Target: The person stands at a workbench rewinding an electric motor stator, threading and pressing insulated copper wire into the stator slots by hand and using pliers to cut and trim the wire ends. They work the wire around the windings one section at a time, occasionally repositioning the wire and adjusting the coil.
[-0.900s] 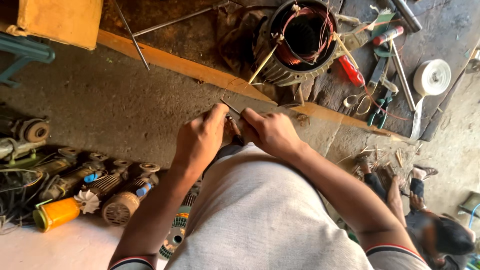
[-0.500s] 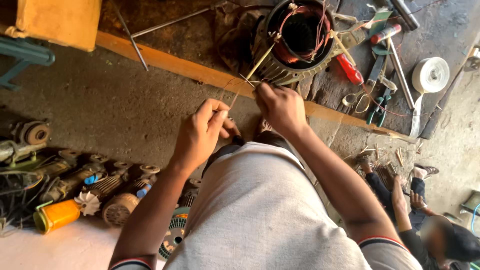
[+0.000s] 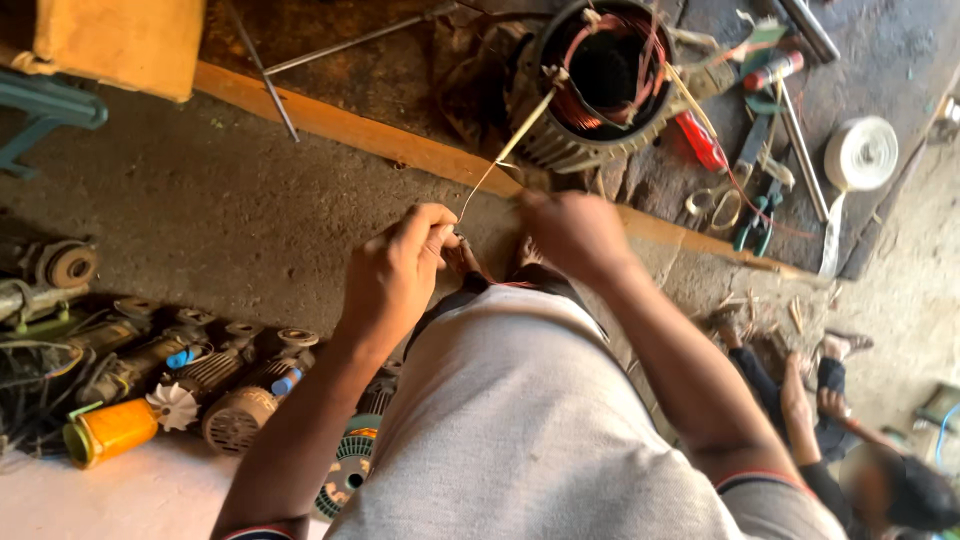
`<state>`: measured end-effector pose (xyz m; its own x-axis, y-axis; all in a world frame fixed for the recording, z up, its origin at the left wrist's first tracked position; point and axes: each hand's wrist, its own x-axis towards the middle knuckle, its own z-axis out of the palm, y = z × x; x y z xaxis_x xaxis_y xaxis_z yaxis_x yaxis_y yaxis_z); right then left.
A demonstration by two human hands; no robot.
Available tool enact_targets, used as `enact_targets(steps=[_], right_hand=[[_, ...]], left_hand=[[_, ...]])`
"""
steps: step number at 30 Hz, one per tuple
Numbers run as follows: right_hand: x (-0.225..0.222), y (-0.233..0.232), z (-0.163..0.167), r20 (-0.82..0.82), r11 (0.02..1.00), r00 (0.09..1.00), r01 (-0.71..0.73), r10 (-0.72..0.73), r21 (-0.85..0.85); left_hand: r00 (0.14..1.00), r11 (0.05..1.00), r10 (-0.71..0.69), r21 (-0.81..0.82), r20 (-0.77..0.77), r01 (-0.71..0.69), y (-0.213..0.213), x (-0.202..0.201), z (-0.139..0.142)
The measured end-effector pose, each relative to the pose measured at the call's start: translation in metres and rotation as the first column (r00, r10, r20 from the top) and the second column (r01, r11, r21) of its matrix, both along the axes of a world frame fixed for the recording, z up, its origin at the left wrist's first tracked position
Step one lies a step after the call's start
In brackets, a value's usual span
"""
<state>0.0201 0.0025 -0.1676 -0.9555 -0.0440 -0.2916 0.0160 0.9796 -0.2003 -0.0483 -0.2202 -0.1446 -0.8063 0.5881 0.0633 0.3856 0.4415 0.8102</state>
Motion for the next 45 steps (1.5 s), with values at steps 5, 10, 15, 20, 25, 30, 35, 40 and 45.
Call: enact_targets(steps=[5, 10, 15, 20, 25, 30, 35, 40, 45], right_hand=[[0.022, -0.126, 0.041, -0.062, 0.98, 0.978, 0.2, -0.198, 0.023], [0.017, -0.188, 0.063, -0.291, 1.0, 0.957, 0.013, -0.008, 0.016], [0.036, -0.209, 0.081, -0.405, 0.973, 0.894, 0.118, -0.191, -0.198], [0.038, -0.213, 0.058, -0.179, 0.969, 0.953, 0.236, -0.246, -0.073], [0.062, -0.187, 0.039, -0.373, 0.961, 0.927, -0.075, -0.031, -0.266], [0.072, -0.174, 0.028, -0.143, 0.98, 0.983, 0.09, -0.116, -0.175], [0.089, -0.145, 0.039, -0.354, 0.955, 0.935, -0.139, 0.038, -0.263], [0.094, -0.156, 0.059, -0.455, 0.955, 0.876, 0.021, -0.161, -0.297], [0.081, -0.227, 0.071, -0.236, 0.988, 0.968, 0.059, -0.091, -0.14]], left_hand=[[0.899, 0.997, -0.065, -0.07, -0.433, 0.038, -0.115, -0.001, 0.02], [0.892, 0.987, -0.081, -0.162, -0.444, 0.01, -0.176, -0.008, 0.041], [0.878, 0.991, -0.091, -0.126, -0.47, 0.035, -0.21, 0.009, 0.051], [0.891, 0.979, -0.119, -0.2, -0.439, 0.032, -0.195, 0.03, 0.053], [0.894, 0.983, -0.106, -0.18, -0.435, 0.029, -0.185, 0.051, 0.049], [0.91, 0.969, -0.112, -0.248, -0.399, 0.011, -0.16, 0.076, 0.027], [0.991, 0.956, -0.119, -0.264, 0.066, 0.132, -0.12, 0.083, 0.018], [0.996, 0.996, -0.022, 0.091, 0.085, 0.014, -0.147, 0.077, 0.03], [0.849, 0.975, -0.145, -0.218, -0.508, 0.036, -0.216, 0.073, 0.048]])
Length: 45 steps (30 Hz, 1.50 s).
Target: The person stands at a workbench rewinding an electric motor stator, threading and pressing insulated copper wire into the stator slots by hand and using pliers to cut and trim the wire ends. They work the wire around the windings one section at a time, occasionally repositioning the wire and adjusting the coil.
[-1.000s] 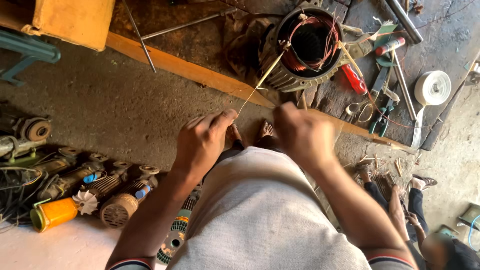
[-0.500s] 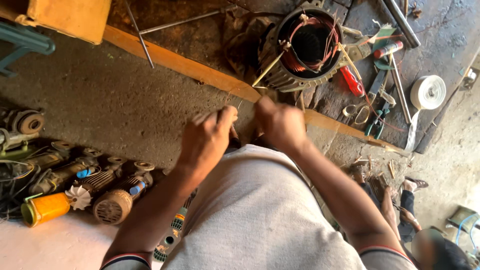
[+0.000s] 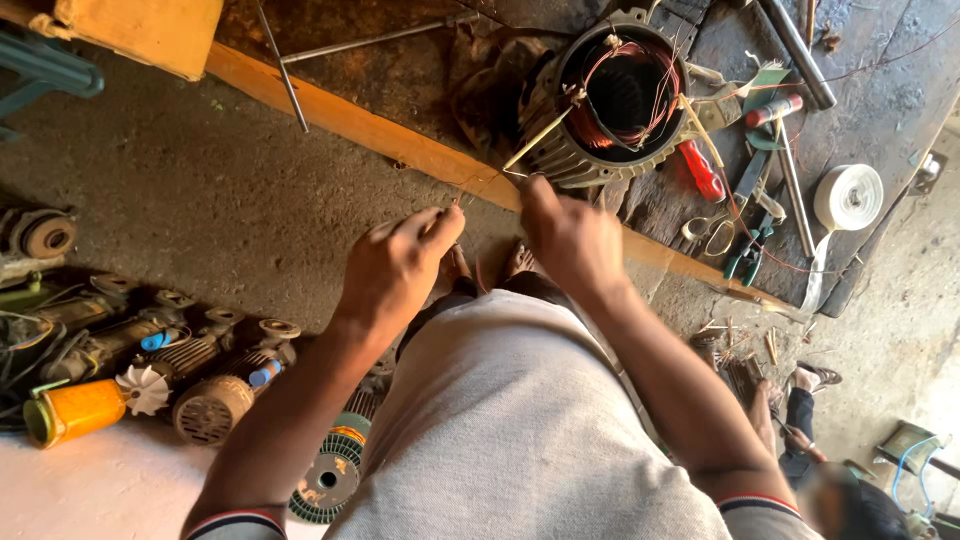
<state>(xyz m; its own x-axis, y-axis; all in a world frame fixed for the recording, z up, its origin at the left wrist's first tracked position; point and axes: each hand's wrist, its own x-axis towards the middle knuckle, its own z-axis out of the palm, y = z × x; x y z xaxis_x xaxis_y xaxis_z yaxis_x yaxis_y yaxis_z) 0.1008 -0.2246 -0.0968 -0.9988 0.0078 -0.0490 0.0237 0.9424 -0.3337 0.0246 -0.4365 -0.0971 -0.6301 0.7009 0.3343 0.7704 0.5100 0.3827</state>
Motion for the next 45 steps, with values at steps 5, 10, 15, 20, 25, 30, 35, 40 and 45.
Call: enact_targets(steps=[5, 10, 15, 20, 25, 30, 35, 40, 45], right_hand=[[0.004, -0.056, 0.002, -0.015, 0.96, 0.989, -0.148, 0.149, -0.237], [0.014, -0.067, -0.013, -0.199, 0.984, 0.975, -0.129, 0.102, -0.125], [0.031, -0.056, -0.026, -0.004, 0.998, 0.999, -0.054, 0.054, -0.033], [0.057, -0.032, -0.026, 0.146, 0.963, 0.984, -0.063, 0.105, -0.263], [0.082, -0.011, -0.009, -0.056, 0.993, 0.996, -0.07, 0.065, -0.1], [0.1, -0.016, 0.014, 0.137, 0.985, 0.984, -0.095, 0.115, -0.143], [0.101, -0.038, 0.029, -0.157, 0.999, 0.986, 0.05, -0.051, -0.011], [0.094, -0.08, 0.048, -0.087, 0.995, 0.995, 0.047, -0.04, 0.086], [0.109, -0.102, 0.051, 0.04, 1.0, 0.999, -0.017, 0.016, 0.021]], left_hand=[[0.999, 0.997, 0.02, -0.073, 0.036, -0.017, -0.058, 0.009, 0.01], [0.996, 0.995, 0.051, -0.089, 0.068, -0.045, -0.07, 0.021, 0.011], [0.993, 0.999, 0.028, -0.026, 0.113, -0.025, -0.055, 0.038, 0.02], [0.998, 0.999, 0.042, -0.001, 0.041, -0.042, -0.029, 0.063, 0.025], [0.996, 0.994, 0.084, -0.077, 0.031, -0.081, -0.007, 0.086, 0.022], [0.802, 0.988, 0.09, -0.156, 0.59, 0.004, -0.002, 0.086, 0.011], [0.487, 0.902, -0.188, 0.346, 0.853, -0.258, -0.031, 0.094, 0.008], [0.997, 0.993, 0.053, -0.106, 0.054, -0.047, -0.07, 0.089, 0.028], [0.998, 0.995, 0.042, -0.087, 0.046, -0.038, -0.091, 0.103, 0.039]])
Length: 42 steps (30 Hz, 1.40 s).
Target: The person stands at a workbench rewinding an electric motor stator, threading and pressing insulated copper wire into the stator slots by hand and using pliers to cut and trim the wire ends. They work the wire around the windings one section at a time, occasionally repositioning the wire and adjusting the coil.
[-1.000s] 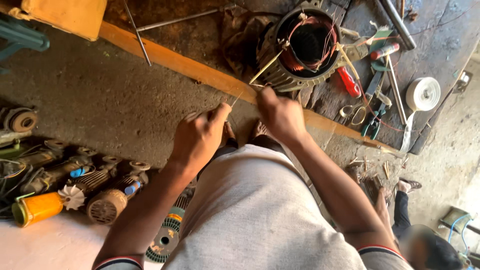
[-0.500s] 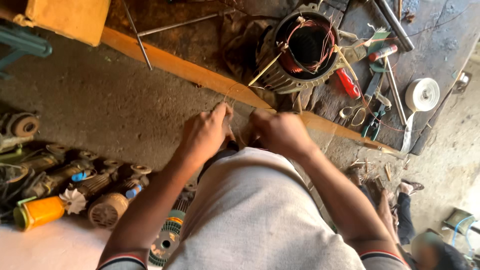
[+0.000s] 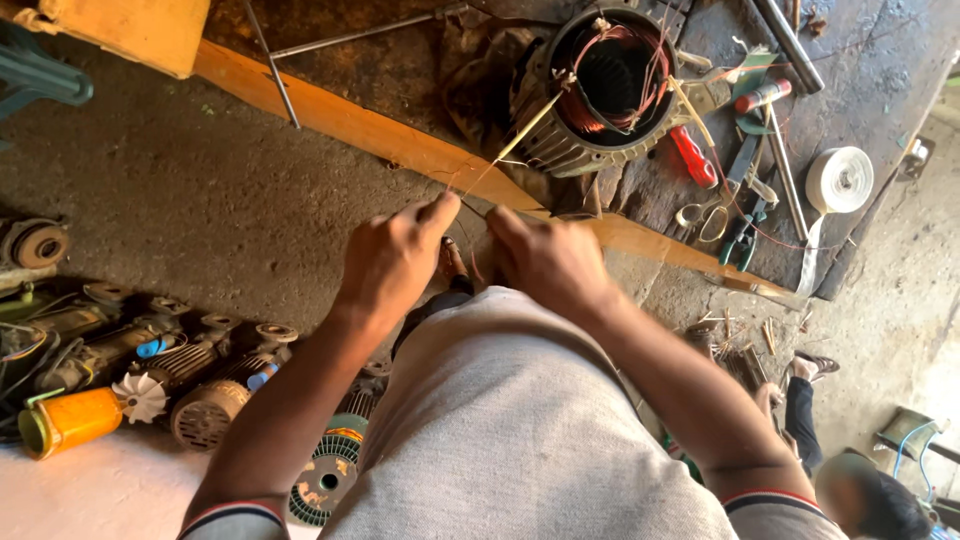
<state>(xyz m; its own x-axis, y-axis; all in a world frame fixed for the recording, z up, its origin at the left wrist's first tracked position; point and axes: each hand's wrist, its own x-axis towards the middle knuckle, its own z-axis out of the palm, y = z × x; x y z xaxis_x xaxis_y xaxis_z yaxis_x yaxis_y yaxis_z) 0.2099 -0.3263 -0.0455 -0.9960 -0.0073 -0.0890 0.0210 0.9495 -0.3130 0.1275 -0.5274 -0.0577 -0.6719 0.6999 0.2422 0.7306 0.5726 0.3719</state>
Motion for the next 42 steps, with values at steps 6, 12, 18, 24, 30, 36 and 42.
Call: enact_targets(steps=[6, 12, 18, 24, 30, 36, 42], right_hand=[[0.009, 0.025, -0.033, -0.232, 0.995, 0.968, -0.102, 0.097, -0.009], [0.015, 0.073, -0.047, -0.085, 0.991, 0.996, 0.029, -0.04, -0.13], [0.01, 0.122, -0.063, -0.093, 0.998, 0.996, -0.018, 0.012, -0.065], [0.012, 0.145, -0.03, 0.128, 0.983, 0.99, -0.043, 0.067, -0.18], [0.003, 0.133, 0.004, -0.174, 0.99, 0.979, 0.09, -0.108, -0.113], [-0.011, 0.052, -0.006, -0.104, 0.996, 0.994, 0.044, -0.036, 0.075], [-0.019, 0.001, -0.01, -0.109, 0.995, 0.994, 0.004, -0.016, -0.104]], left_hand=[[0.999, 1.0, 0.018, -0.013, 0.043, -0.017, 0.012, 0.013, -0.003], [0.978, 0.992, 0.01, 0.117, 0.207, -0.035, 0.057, 0.021, -0.004], [0.993, 0.987, -0.005, 0.162, 0.121, -0.015, 0.112, 0.02, -0.018], [0.702, 0.999, 0.009, 0.017, 0.712, -0.03, 0.152, 0.014, -0.029], [0.524, 0.889, -0.207, 0.383, 0.826, -0.251, 0.123, 0.002, -0.016], [0.997, 0.997, -0.049, -0.067, -0.062, 0.044, 0.049, -0.002, 0.009], [0.998, 0.997, -0.056, -0.049, -0.011, 0.055, 0.004, -0.008, 0.01]])
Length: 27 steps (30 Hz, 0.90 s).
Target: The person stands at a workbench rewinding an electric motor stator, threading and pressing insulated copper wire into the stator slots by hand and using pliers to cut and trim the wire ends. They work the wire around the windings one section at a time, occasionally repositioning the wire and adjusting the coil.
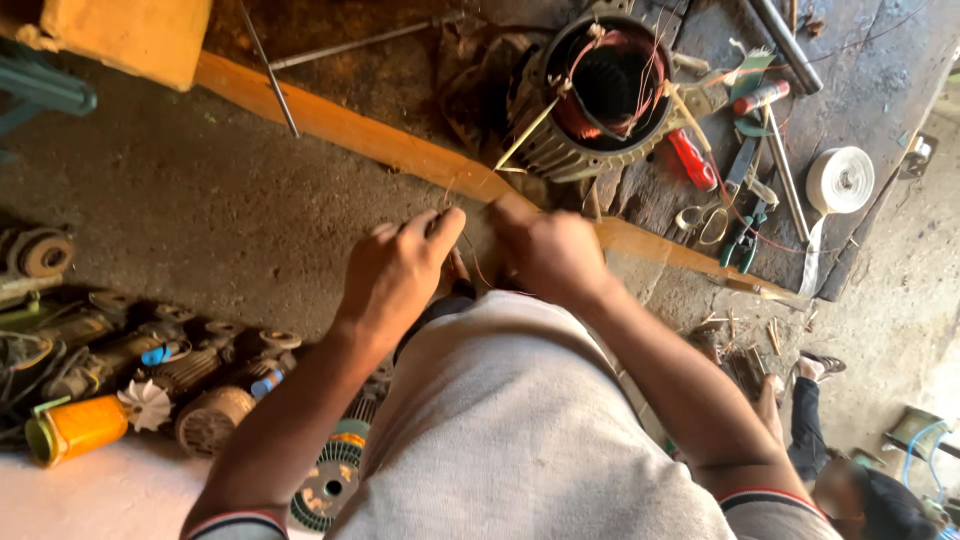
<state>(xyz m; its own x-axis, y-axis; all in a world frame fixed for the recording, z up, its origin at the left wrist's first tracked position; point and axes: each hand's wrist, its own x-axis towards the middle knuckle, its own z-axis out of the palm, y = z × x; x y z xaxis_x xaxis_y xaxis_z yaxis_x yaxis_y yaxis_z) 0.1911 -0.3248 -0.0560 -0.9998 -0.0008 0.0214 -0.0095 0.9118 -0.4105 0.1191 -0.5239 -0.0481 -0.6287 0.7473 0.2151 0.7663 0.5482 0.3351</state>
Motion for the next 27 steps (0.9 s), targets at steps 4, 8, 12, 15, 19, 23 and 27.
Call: enact_targets(steps=[4, 8, 12, 15, 19, 23, 27], right_hand=[[-0.001, -0.012, -0.02, -0.017, 0.998, 0.999, -0.044, 0.044, -0.043], [-0.008, -0.012, -0.047, -0.052, 0.995, 0.998, -0.044, 0.039, -0.093], [-0.013, -0.01, -0.05, 0.088, 1.0, 0.996, 0.021, -0.02, -0.014], [-0.013, -0.007, -0.033, -0.026, 0.983, 0.989, -0.15, 0.149, -0.102], [-0.023, -0.013, -0.008, -0.029, 0.989, 0.997, 0.061, -0.066, -0.134], [-0.029, -0.045, -0.002, -0.286, 1.0, 0.958, -0.004, -0.001, -0.017], [-0.035, -0.071, -0.01, -0.058, 0.995, 0.996, 0.072, -0.068, 0.064]], left_hand=[[1.0, 0.999, 0.02, 0.03, 0.008, -0.02, -0.021, -0.002, -0.001], [0.99, 0.997, 0.062, 0.043, 0.126, -0.068, -0.025, -0.007, -0.006], [0.979, 0.994, 0.102, 0.006, 0.177, -0.105, -0.015, -0.007, -0.015], [0.929, 0.996, 0.082, 0.006, 0.36, -0.09, -0.006, -0.011, -0.024], [0.78, 0.967, -0.025, 0.213, 0.625, -0.14, -0.023, -0.026, -0.026], [0.838, 0.921, -0.003, 0.328, 0.546, -0.21, -0.046, -0.034, -0.013], [0.998, 0.995, 0.044, 0.085, 0.033, -0.047, -0.074, -0.036, 0.003]])
